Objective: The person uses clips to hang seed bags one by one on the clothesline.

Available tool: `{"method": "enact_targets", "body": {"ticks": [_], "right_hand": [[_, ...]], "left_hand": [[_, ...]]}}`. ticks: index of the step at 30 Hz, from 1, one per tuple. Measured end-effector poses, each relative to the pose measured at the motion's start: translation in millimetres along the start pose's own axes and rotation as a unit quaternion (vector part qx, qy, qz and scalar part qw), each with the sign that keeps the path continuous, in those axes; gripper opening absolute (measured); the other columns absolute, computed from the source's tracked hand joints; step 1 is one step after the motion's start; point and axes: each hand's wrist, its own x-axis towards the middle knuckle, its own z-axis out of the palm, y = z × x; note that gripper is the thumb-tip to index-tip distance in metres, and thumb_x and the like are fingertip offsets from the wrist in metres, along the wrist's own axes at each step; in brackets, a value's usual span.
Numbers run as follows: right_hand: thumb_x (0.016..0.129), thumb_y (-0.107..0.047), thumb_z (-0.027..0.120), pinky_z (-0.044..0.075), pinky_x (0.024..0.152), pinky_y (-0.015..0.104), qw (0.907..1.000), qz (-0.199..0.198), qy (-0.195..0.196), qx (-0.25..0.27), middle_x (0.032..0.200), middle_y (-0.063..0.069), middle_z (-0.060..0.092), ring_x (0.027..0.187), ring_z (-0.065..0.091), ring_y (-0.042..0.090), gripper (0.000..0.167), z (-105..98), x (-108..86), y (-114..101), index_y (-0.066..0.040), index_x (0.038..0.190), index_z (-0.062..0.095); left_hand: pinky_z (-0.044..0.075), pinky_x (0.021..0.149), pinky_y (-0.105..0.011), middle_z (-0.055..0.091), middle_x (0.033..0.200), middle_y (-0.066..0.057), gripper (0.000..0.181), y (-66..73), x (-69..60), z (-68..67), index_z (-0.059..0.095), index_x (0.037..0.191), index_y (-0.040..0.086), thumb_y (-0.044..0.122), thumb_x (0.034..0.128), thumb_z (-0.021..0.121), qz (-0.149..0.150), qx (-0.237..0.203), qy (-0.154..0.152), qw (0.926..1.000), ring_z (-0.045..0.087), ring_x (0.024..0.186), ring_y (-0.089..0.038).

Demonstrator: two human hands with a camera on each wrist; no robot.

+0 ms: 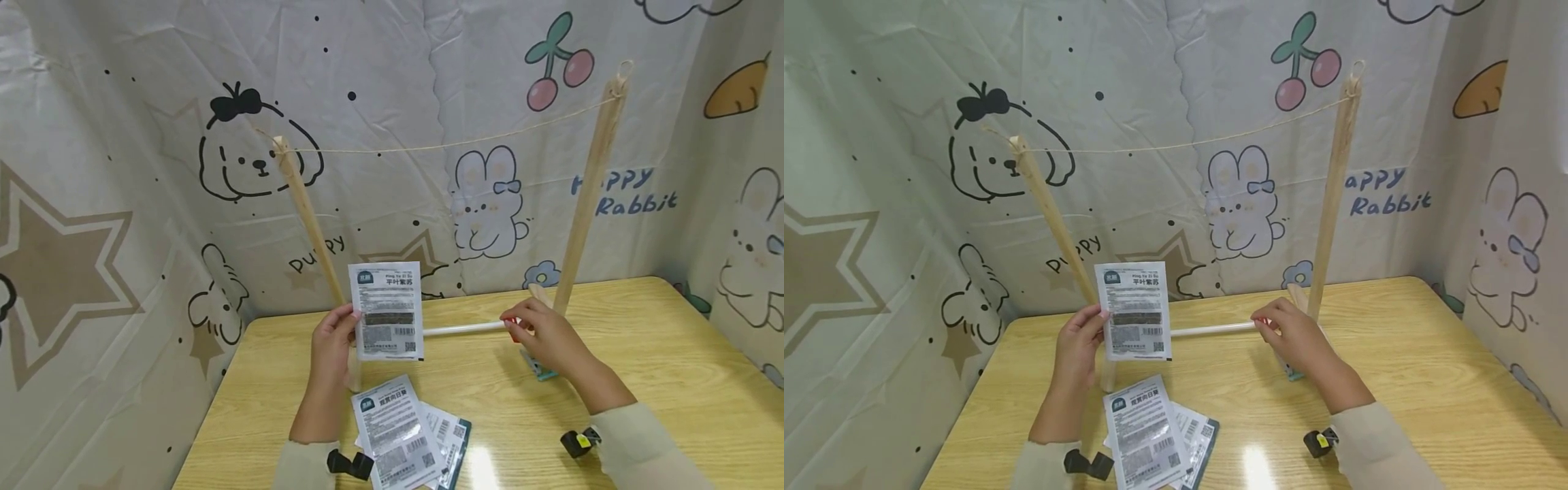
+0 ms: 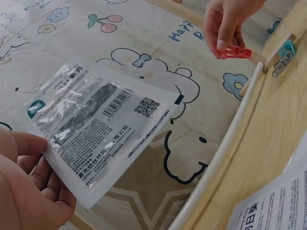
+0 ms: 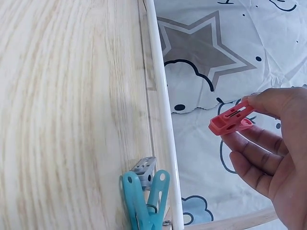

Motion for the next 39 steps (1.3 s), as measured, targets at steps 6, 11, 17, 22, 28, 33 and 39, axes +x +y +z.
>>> {"method": "enact_targets", "body": {"ticks": [6, 11, 17, 22, 28, 33, 39], "right_hand": [[0.101, -0.023, 0.063, 0.052, 0.068, 0.027, 1.0000, 0.003, -0.002, 0.004, 0.107, -0.001, 0.062, 0.083, 0.062, 0.008, 0.018, -4, 0.7, -1, -0.014, 0.113, 0.073], [0.101, -0.021, 0.063, 0.052, 0.067, 0.026, 1.0000, -0.004, 0.004, -0.002, 0.108, 0.001, 0.062, 0.084, 0.061, 0.010, 0.017, -8, 2.3, -3, -0.014, 0.113, 0.073], [0.101, -0.019, 0.063, 0.053, 0.067, 0.026, 0.9997, -0.020, 0.013, -0.005, 0.107, 0.001, 0.062, 0.087, 0.063, 0.015, 0.016, -11, 6.4, -5, -0.015, 0.112, 0.073], [0.100, -0.017, 0.064, 0.054, 0.068, 0.027, 0.9994, -0.028, 0.018, -0.011, 0.109, 0.003, 0.063, 0.088, 0.065, 0.017, 0.015, -15, 7.0, -6, -0.013, 0.111, 0.074], [0.099, -0.017, 0.065, 0.053, 0.067, 0.027, 0.9993, -0.030, 0.015, -0.016, 0.108, 0.003, 0.062, 0.087, 0.063, 0.016, 0.016, -18, 7.9, -7, -0.012, 0.112, 0.074], [0.098, -0.015, 0.066, 0.052, 0.066, 0.026, 0.9991, -0.037, 0.014, -0.014, 0.105, 0.002, 0.061, 0.085, 0.061, 0.014, 0.015, -20, 8.5, -9, -0.012, 0.111, 0.074], [0.097, -0.014, 0.068, 0.052, 0.067, 0.026, 0.9980, -0.053, 0.028, -0.020, 0.101, -0.001, 0.061, 0.083, 0.060, 0.012, 0.014, -19, 8.6, -9, -0.013, 0.110, 0.074]], "left_hand": [[0.050, 0.077, -0.023, 0.068, 0.095, 0.007, 0.021, 3.9, 1.8, -4.0, 0.069, 0.114, 0.000, 0.010, 0.0957, 0.066, 0.008, 0.001, 0.004, 1.0000, 0.062, 0.084, -0.010], [0.050, 0.082, -0.026, 0.068, 0.101, 0.005, 0.026, 9.8, 2.1, -5.0, 0.068, 0.119, 0.002, 0.014, 0.0965, 0.066, 0.005, 0.021, 0.004, 0.9998, 0.062, 0.089, -0.012], [0.050, 0.084, -0.029, 0.069, 0.102, 0.005, 0.025, 14.9, 3.4, -5.0, 0.068, 0.119, 0.004, 0.016, 0.0972, 0.066, 0.003, 0.028, -0.001, 0.9996, 0.061, 0.088, -0.013], [0.052, 0.082, -0.026, 0.069, 0.102, 0.003, 0.024, 16.9, 3.2, -3.9, 0.068, 0.119, 0.003, 0.014, 0.0978, 0.065, 0.013, 0.023, -0.011, 0.9996, 0.062, 0.090, -0.014], [0.052, 0.090, -0.031, 0.069, 0.107, 0.000, 0.022, 22.9, 2.4, -3.6, 0.069, 0.119, 0.007, 0.017, 0.0986, 0.064, 0.017, 0.030, -0.019, 0.9992, 0.063, 0.095, -0.017], [0.052, 0.090, -0.033, 0.070, 0.107, 0.000, 0.024, 27.4, 2.7, -4.6, 0.068, 0.120, 0.007, 0.017, 0.0993, 0.063, 0.024, 0.038, -0.018, 0.9988, 0.064, 0.093, -0.016], [0.053, 0.089, -0.031, 0.070, 0.109, -0.001, 0.024, 30.3, 2.1, -4.7, 0.069, 0.121, 0.007, 0.018, 0.0997, 0.063, 0.033, 0.037, -0.023, 0.9985, 0.064, 0.096, -0.017]]}}
